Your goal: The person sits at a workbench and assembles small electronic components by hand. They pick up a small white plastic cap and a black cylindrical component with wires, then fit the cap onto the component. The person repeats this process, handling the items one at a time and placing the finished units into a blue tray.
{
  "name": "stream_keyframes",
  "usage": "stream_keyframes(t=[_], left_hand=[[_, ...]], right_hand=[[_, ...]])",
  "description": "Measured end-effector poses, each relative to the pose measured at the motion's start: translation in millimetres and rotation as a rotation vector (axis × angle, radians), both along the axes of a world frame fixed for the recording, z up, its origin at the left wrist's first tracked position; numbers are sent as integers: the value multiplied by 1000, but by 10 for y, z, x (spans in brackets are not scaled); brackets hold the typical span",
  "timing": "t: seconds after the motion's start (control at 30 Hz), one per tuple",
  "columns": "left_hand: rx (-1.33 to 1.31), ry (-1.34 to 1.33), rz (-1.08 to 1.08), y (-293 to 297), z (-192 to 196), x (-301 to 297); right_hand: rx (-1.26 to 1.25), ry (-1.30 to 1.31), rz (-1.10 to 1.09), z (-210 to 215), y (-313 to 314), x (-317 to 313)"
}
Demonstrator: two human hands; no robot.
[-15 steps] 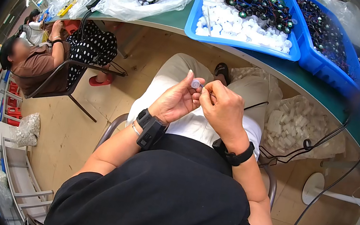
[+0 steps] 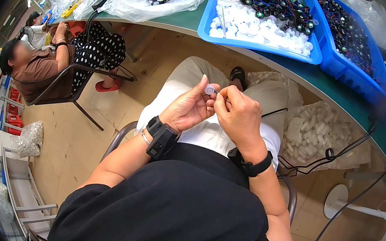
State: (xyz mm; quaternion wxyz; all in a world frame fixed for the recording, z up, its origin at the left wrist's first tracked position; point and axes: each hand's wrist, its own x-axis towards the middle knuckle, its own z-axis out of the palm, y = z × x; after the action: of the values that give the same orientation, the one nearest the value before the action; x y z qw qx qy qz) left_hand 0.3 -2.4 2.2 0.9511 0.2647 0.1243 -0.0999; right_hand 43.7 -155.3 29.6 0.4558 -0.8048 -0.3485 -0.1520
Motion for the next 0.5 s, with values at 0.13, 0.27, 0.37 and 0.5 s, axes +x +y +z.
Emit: stream_keyframes(t=[0.13,0.27,0.37,0.5], left_hand=[[50,-22,-36,4,-27,2],[65,-37,-61,1,-36,1],[58,-22,-51,-5,-20,2],[29,-43,-71,25,-61,4]], right_hand=[[14,23,24,-2,13,-12],[1,24,28,-16,12,-7],[-21,28,24,-2,-2,-5],[-15,45,29,1,-2,-8]])
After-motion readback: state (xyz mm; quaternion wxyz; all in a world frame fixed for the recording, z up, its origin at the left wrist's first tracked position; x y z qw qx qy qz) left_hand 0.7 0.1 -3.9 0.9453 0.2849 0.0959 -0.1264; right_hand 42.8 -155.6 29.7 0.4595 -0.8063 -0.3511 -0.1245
